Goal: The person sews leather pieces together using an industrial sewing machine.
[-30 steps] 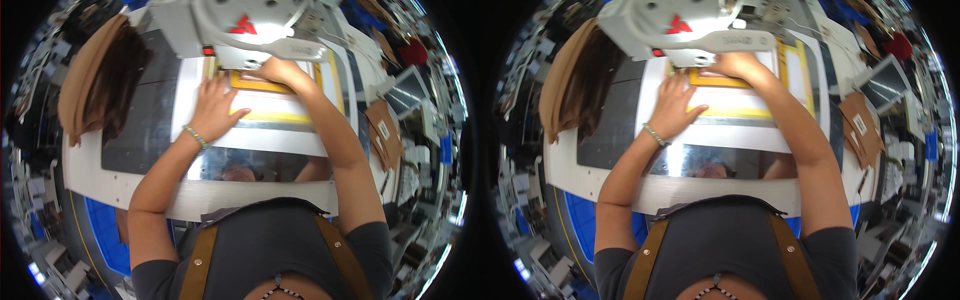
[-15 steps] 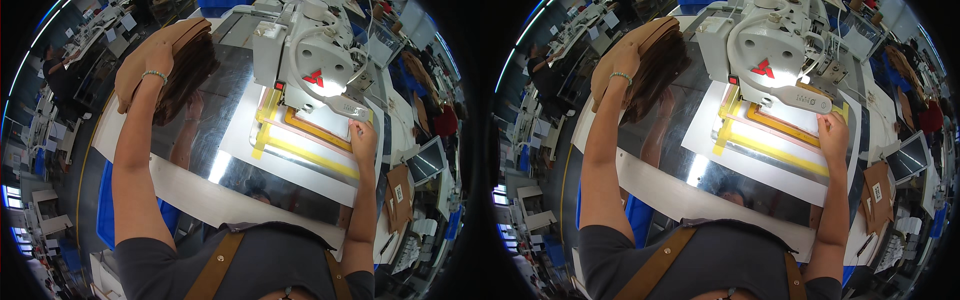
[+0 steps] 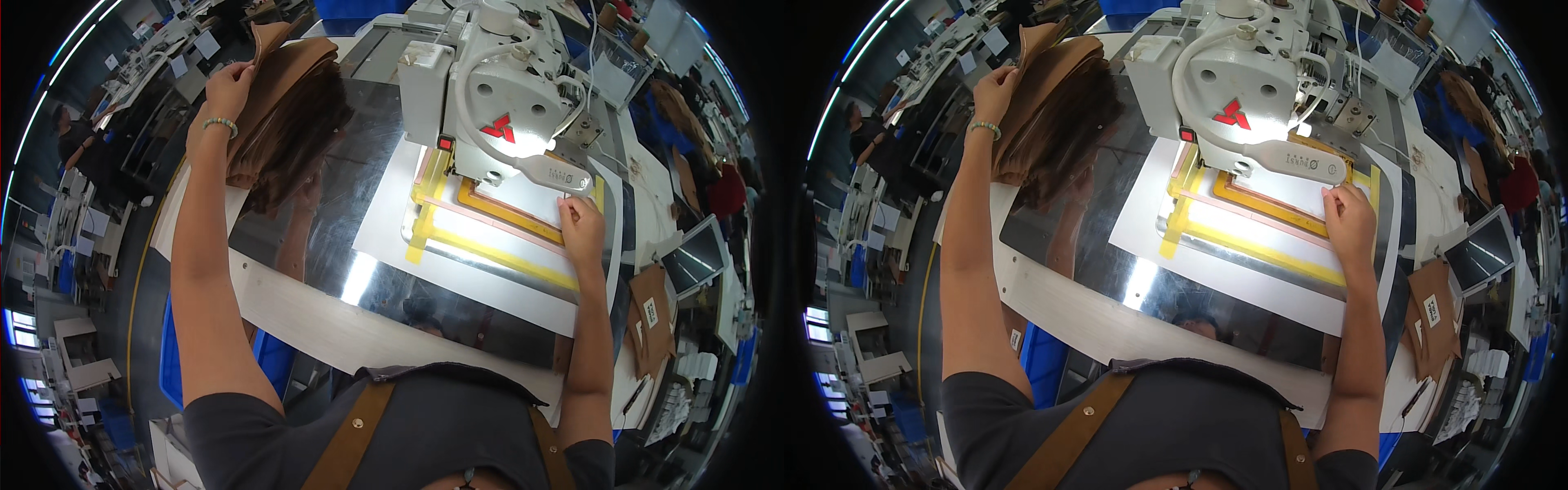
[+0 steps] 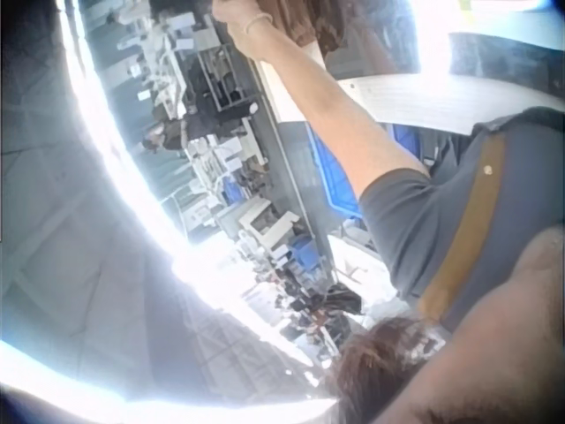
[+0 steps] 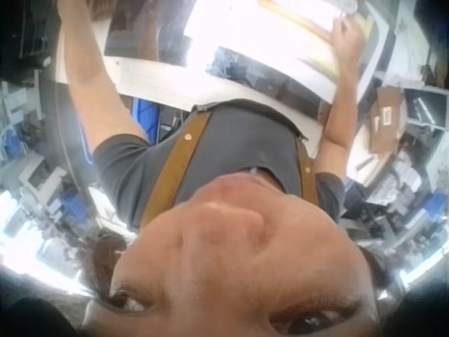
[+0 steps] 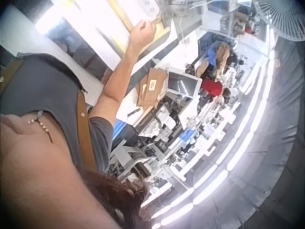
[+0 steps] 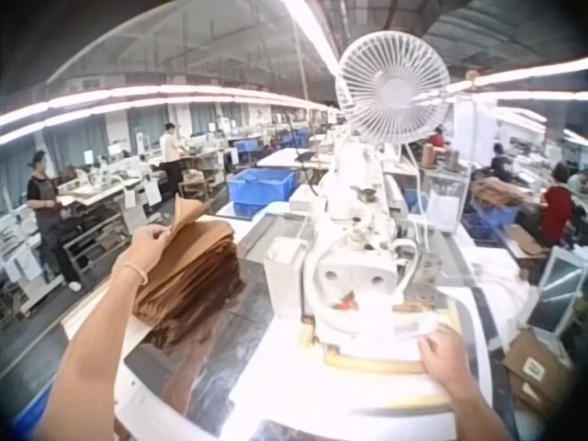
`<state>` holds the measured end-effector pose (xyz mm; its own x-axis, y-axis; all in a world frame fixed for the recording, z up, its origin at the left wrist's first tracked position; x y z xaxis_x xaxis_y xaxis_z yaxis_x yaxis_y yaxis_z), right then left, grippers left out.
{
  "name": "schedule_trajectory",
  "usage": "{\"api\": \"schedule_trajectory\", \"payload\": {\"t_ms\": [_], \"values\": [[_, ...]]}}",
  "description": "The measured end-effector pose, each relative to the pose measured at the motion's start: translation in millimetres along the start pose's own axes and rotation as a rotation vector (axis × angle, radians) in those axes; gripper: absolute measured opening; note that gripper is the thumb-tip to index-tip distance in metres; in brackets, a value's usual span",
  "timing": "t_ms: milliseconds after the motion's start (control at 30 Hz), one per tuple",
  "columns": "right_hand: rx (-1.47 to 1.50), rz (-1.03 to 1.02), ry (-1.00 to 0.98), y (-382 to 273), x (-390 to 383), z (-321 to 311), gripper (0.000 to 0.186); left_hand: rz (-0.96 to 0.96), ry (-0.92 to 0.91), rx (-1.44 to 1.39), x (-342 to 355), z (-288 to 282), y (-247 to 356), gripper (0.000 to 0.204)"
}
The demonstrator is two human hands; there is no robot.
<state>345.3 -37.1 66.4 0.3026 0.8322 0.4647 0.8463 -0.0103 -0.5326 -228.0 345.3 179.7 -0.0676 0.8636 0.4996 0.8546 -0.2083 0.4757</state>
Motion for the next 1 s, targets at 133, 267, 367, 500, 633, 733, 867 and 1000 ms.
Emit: {"api": "schedule_trajectory", "payload": {"t_ms": [133, 267, 367, 500, 633, 733, 867, 1000], "values": [[0.0, 0.001, -0.032, -10, 3, 7, 0.018, 0.525, -0.064, 0.216, -93, -6, 57, 0.021], [0.028, -0.132, -0.022, -38, 4, 12, 0.016, 0.61, -0.364, 0.226, -173, 36, 41, 0.02], [0.103, -0.293, -0.118, -81, -3, 24, 0.014, 0.307, -0.566, -0.186, -211, 50, 37, 0.019], [0.116, -0.592, -0.424, -169, -33, 79, 0.015, 0.428, -0.358, -0.227, -233, 57, 46, 0.015], [0.078, -0.784, -0.566, -235, -52, 149, 0.04, 0.172, -0.459, -0.474, -235, 77, 26, 0.015], [0.059, -0.82, -0.559, -261, -42, 197, 0.049, -0.127, -0.652, -0.694, -243, 98, 19, 0.016], [0.027, -0.8, -0.489, -276, -25, 239, 0.059, -0.267, -0.691, -0.803, -245, 109, 14, 0.013], [0.021, -0.803, -0.364, -269, -24, 249, 0.068, -0.181, -0.629, -0.736, -235, 106, 13, 0.013]]}}
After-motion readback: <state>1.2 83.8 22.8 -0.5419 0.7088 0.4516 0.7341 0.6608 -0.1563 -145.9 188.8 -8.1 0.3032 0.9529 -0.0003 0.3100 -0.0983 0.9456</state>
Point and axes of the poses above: each hand's wrist, its own x-axis towards the middle knuckle, its own z-axis out of the palm, y = z × x, the point moved 9 cm from there along x, towards the middle knuckle, and after that the axes turned 4 degrees about x, right-handed, at the moved point
